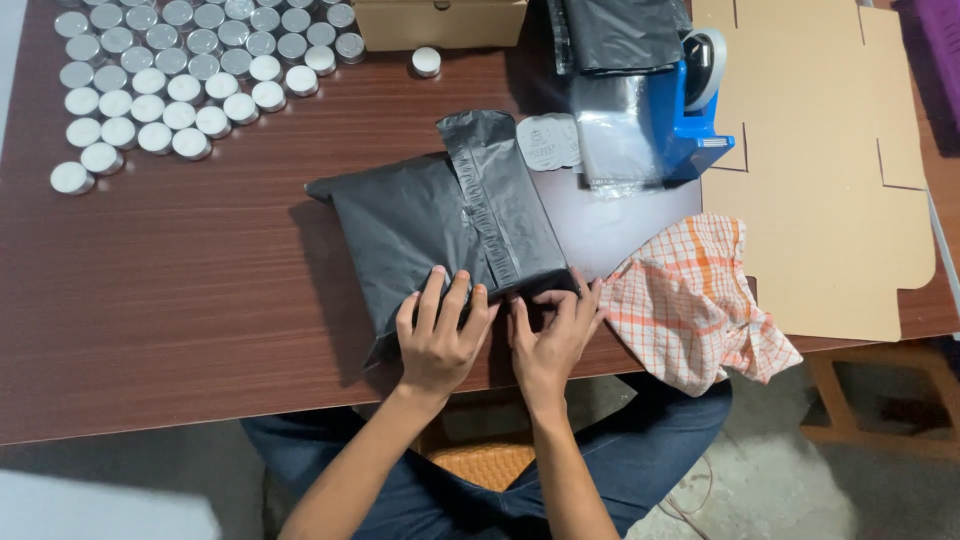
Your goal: The person assembles a cardboard box, places multiple pre-packaged items inside, closes the box, and then wraps it in a black plastic shipping bag. The person seals the bag using a tape dispenser.
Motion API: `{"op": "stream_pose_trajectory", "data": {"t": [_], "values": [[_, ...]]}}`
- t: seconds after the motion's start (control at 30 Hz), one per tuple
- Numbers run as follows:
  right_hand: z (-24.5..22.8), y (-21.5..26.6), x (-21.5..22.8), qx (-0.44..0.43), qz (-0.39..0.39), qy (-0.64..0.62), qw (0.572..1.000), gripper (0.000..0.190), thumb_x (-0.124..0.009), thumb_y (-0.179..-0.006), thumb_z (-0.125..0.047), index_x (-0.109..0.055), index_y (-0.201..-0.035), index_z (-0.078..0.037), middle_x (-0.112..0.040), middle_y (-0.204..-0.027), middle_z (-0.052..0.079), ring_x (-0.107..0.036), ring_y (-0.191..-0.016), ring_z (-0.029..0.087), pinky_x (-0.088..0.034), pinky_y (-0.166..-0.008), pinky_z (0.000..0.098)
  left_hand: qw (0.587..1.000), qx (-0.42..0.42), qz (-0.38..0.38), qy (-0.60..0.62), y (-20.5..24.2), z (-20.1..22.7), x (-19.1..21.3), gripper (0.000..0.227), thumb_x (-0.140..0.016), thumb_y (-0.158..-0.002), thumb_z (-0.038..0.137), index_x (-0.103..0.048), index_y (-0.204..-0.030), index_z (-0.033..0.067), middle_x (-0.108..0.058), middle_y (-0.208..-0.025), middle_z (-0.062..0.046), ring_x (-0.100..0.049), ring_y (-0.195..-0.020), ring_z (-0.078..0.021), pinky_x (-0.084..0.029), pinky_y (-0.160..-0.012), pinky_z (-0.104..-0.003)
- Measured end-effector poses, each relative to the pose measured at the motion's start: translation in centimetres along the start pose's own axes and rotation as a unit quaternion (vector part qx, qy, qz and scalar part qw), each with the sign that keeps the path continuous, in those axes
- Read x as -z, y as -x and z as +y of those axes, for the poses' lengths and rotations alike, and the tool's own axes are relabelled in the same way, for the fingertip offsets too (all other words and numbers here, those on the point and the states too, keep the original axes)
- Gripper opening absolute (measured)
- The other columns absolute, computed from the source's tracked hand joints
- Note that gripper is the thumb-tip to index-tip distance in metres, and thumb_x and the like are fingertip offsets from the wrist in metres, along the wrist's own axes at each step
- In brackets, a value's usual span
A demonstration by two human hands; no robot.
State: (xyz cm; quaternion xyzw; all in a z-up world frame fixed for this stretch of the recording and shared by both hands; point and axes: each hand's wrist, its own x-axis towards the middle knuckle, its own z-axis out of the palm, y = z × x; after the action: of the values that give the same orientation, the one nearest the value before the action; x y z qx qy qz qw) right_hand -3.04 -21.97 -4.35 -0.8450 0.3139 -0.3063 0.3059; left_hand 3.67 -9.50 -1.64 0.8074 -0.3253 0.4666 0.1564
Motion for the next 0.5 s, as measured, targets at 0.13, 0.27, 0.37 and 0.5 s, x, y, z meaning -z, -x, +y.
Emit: {"op": "stream_pose_trajectory", "data": {"t": [0.13, 0.27, 0.37, 0.5], "values": [[1.6, -0.5, 0.3, 0.041, 0.008, 0.011, 0.999, 0.042, -0.089, -0.08, -0.035, -0.053, -0.082, -0.013, -0.058, -0.129, 0.014, -0.057, -0.13, 0.043, -0.041, -0.11, 0.0614, 1.0, -0.001, 0.006, -0.005, -0.1, -0.1, 0.0, 0.026, -0.079, -0.09, 0.038, -0.071, -0.103, 0.0176, -0.076, -0.107, -0.007, -0.072, -0.109, -0.03, -0.048, -0.09, -0.044], [2.9, -2.0, 3.1, 0.09, 0.005, -0.019, 0.996, 0.045, -0.091, -0.078, -0.03, -0.052, -0.077, -0.009, -0.063, -0.123, 0.015, -0.064, -0.119, 0.045, -0.044, -0.109, 0.0564, 1.0, -0.001, 0.008, -0.009, -0.1, -0.1, 0.1, 0.026, -0.079, -0.09, 0.038, -0.071, -0.104, 0.0174, -0.076, -0.107, -0.007, -0.072, -0.109, -0.0297, -0.048, -0.091, -0.044], [1.1, -2.6, 5.0, 0.146, 0.018, -0.023, 0.989, 0.041, -0.088, -0.085, -0.027, -0.052, -0.078, -0.011, -0.062, -0.124, 0.008, -0.066, -0.118, 0.038, -0.048, -0.108, 0.0524, 1.0, 0.0, 0.008, -0.008, -0.2, -0.1, 0.1, 0.026, -0.08, -0.089, 0.038, -0.071, -0.103, 0.0179, -0.076, -0.107, -0.007, -0.072, -0.109, -0.0295, -0.048, -0.091, -0.044], [-0.2, -3.9, 4.3, 0.311, 0.058, 0.006, 0.949, 0.033, -0.092, -0.079, -0.026, -0.063, -0.088, -0.011, -0.061, -0.129, 0.015, -0.058, -0.127, 0.047, -0.048, -0.103, 0.0536, 1.0, -0.004, 0.003, -0.009, -0.1, -0.1, 0.2, 0.027, -0.079, -0.089, 0.038, -0.071, -0.105, 0.0175, -0.076, -0.108, -0.007, -0.072, -0.109, -0.0298, -0.048, -0.091, -0.044]]}}
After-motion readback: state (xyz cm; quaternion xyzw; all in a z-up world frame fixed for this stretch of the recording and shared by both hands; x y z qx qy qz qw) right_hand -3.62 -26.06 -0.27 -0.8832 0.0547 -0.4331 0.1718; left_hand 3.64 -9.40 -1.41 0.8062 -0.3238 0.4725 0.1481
